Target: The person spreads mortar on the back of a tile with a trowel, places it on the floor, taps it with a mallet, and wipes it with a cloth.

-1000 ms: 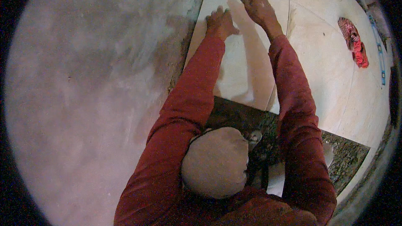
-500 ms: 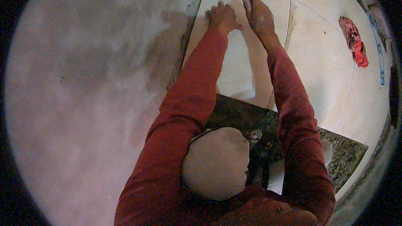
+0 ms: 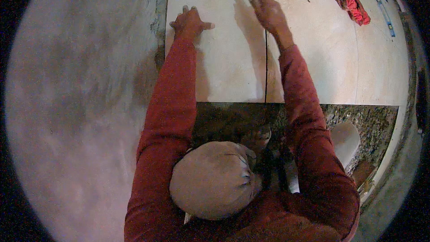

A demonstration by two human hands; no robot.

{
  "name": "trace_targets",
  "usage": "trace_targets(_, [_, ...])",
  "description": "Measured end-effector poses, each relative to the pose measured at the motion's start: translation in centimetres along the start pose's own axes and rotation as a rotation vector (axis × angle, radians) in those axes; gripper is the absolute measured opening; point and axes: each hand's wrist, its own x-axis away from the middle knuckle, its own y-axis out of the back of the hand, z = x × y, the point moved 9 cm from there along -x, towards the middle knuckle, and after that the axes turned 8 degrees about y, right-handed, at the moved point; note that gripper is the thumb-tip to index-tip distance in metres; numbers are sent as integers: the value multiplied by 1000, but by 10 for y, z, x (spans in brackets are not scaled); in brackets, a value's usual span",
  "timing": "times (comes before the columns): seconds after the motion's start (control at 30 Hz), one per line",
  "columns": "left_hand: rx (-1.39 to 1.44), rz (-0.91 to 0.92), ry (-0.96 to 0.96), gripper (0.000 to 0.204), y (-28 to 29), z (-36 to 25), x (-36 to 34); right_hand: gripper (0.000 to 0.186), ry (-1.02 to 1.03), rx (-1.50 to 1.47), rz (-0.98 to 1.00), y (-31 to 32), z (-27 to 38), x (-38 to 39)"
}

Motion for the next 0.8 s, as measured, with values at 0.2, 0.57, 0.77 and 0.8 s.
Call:
trace_targets(0.2, [-31,-106,-67,100,5,-11,-2,43,-121,204,42,22,-54,41])
trace_targets(0.57, [-66,-153,-95,100,7,-17,3,50,-78,323,174,53,-70,15])
trace_targets(0.77, [66,38,-32,104,3,0,12,31,-265,-298,49,108,26,65])
trace_targets(0.8, [33,28,-17,105,14,1,19,31,-211,-280,38,117,43,76])
